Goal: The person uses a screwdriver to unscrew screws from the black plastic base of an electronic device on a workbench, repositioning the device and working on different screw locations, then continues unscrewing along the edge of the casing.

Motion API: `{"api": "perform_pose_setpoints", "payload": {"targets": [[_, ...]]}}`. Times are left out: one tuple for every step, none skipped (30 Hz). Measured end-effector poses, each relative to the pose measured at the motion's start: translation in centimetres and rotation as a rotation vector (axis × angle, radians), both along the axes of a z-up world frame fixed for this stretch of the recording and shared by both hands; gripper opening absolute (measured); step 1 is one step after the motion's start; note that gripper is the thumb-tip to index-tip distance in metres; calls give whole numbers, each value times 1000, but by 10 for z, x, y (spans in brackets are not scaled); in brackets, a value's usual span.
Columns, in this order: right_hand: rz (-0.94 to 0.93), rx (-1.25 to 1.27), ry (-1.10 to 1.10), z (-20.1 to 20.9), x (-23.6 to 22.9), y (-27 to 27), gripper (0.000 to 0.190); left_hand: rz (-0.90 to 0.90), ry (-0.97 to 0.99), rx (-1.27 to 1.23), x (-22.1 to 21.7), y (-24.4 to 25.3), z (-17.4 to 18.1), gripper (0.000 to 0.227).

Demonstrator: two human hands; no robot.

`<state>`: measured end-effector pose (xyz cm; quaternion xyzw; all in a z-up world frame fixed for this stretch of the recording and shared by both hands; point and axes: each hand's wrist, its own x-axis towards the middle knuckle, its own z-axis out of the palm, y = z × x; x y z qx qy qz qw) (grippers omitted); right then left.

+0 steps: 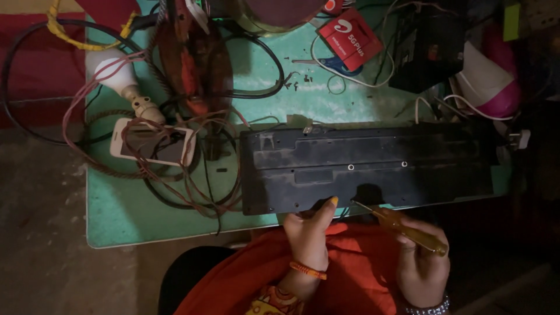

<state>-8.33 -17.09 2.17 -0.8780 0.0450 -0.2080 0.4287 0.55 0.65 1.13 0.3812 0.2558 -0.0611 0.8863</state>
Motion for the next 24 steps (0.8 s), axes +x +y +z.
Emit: {"api": "perform_pose_setpoints", "payload": {"targets": [[0,0,0,1,1,1,19,0,0,0,0,0,0,20],[-8,16,14,1,2,1,21,-2,4,2,0,0,1,19],[-17,31,28,2,2,2,22,-5,7,2,0,0,1,18],[-18,31,28,2,3,2,22,-6,7,1,1,1,3,18],[-10,20,12,2,4,1,23,-5,7,-10,1,1,5,17],[-3,10,-4,2,5,1,23,-5,6,-21,2,2,7,16],[-3,8,-4,7,7,4,23,-4,6,-23,3,2,9,16],[10,50,13,12,8,7,24,-5,8,-32,3,3,10,15],[23,93,31,17,10,10,24,-6,11,-40,4,4,11,15],[24,92,31,16,10,10,24,-5,11,-41,4,3,11,15],[12,90,38,16,9,10,25,-3,10,-43,4,3,10,14],[0,89,46,15,9,10,25,-2,9,-44,3,3,9,14],[2,90,47,13,8,9,25,0,10,-44,2,2,6,14],[-11,64,42,10,7,8,25,6,2,-47,1,1,2,14],[-24,37,37,8,6,7,24,12,-7,-50,0,0,-1,13],[-23,37,38,8,7,8,24,13,-7,-50,0,1,0,13],[-5,99,1,8,8,9,25,9,-13,-44,0,1,0,13],[13,162,-35,8,9,10,25,6,-20,-38,1,2,1,13],[13,162,-34,12,10,13,25,5,-19,-38,1,2,4,13],[-16,190,1,17,10,16,25,-1,-9,-34,2,3,7,12],[-44,218,36,21,11,19,26,-7,0,-30,3,4,10,12],[-44,218,36,22,13,20,26,-7,-1,-30,4,4,10,12],[-32,285,32,23,14,22,26,-13,10,-25,4,4,11,12],[-20,353,28,24,15,23,26,-19,21,-20,4,5,11,11]]}}
